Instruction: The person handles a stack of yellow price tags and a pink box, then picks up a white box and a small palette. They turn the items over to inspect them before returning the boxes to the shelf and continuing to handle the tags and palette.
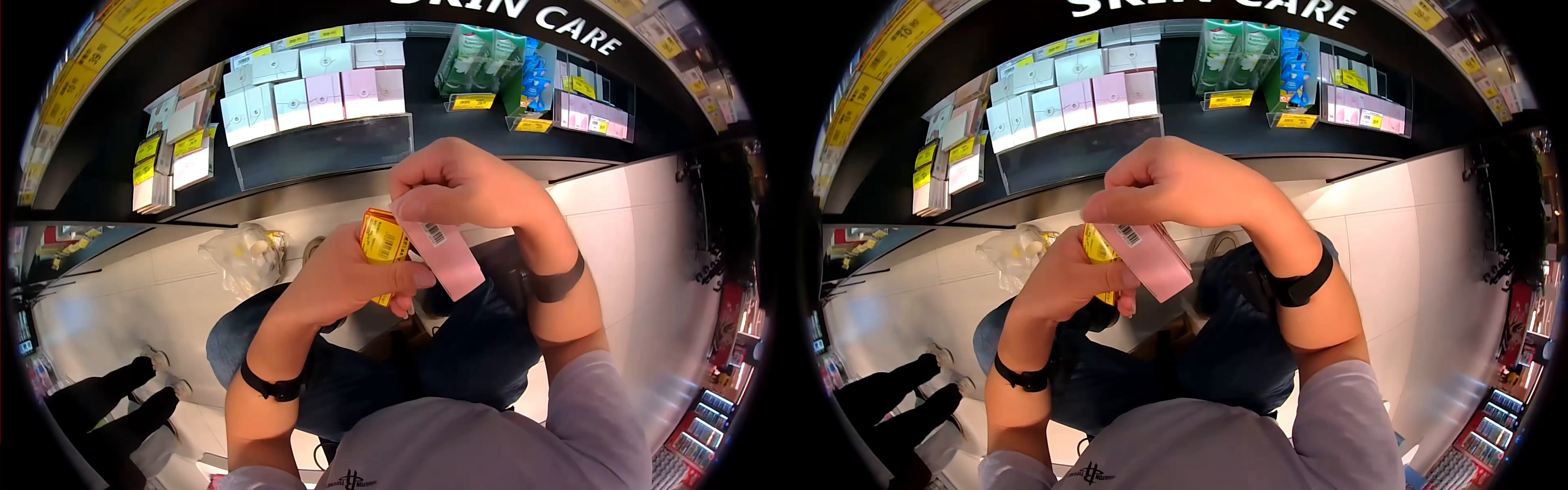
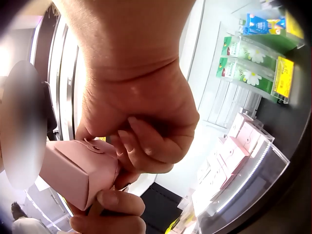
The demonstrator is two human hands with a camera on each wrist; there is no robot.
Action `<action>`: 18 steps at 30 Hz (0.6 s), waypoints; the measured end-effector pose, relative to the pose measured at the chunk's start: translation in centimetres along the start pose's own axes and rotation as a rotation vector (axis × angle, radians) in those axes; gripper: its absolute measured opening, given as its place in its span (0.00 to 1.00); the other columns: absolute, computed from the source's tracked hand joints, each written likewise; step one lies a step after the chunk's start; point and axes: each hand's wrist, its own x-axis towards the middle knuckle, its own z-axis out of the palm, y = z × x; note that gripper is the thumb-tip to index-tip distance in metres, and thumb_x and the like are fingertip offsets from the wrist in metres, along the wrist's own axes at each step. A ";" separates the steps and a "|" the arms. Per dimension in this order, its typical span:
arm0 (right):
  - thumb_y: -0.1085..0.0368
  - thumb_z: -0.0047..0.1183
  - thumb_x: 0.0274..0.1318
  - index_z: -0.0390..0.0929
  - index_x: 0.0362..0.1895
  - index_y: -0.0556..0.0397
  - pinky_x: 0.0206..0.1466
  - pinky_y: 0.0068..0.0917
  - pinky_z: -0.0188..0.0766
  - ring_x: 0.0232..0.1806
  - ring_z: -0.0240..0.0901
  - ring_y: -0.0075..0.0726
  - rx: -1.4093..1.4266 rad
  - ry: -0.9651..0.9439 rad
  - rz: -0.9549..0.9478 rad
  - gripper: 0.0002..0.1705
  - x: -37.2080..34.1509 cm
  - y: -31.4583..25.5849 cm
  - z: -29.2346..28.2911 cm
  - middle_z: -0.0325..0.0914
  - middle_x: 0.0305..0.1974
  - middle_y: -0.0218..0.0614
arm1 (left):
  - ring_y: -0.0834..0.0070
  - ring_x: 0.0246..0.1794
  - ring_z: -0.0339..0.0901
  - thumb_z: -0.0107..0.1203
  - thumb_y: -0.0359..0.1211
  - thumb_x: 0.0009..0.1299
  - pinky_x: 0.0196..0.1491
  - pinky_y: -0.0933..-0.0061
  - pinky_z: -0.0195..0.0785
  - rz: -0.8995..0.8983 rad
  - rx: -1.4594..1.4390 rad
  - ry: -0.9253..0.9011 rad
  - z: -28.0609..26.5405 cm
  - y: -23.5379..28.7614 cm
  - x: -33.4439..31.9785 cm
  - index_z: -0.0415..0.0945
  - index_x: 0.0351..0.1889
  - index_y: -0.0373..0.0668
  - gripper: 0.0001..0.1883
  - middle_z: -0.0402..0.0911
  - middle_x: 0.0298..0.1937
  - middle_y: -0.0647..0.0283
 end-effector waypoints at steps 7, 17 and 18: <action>0.61 0.55 0.54 0.75 0.23 0.57 0.21 0.19 0.51 0.18 0.55 0.13 -0.022 -0.123 0.050 0.13 -0.4 -0.1 -0.3 0.64 0.15 0.21 | 0.80 0.24 0.78 0.66 0.28 0.62 0.29 0.79 0.73 0.008 -0.011 0.012 0.2 -0.3 0.1 0.75 0.42 0.39 0.13 0.80 0.30 0.66; 0.57 0.59 0.54 0.76 0.22 0.56 0.21 0.20 0.51 0.19 0.55 0.12 -0.026 -0.148 0.045 0.16 -0.4 0.2 -0.2 0.63 0.15 0.19 | 0.78 0.24 0.78 0.65 0.28 0.64 0.29 0.78 0.73 0.052 -0.019 -0.045 -0.2 -0.9 0.2 0.76 0.42 0.38 0.12 0.80 0.30 0.65; 0.57 0.59 0.54 0.76 0.22 0.56 0.21 0.20 0.51 0.19 0.55 0.12 -0.025 -0.147 0.043 0.16 -0.4 0.2 -0.2 0.63 0.15 0.19 | 0.78 0.24 0.78 0.65 0.29 0.65 0.29 0.78 0.73 0.059 -0.020 -0.054 -0.3 -1.0 0.2 0.76 0.42 0.38 0.11 0.80 0.30 0.65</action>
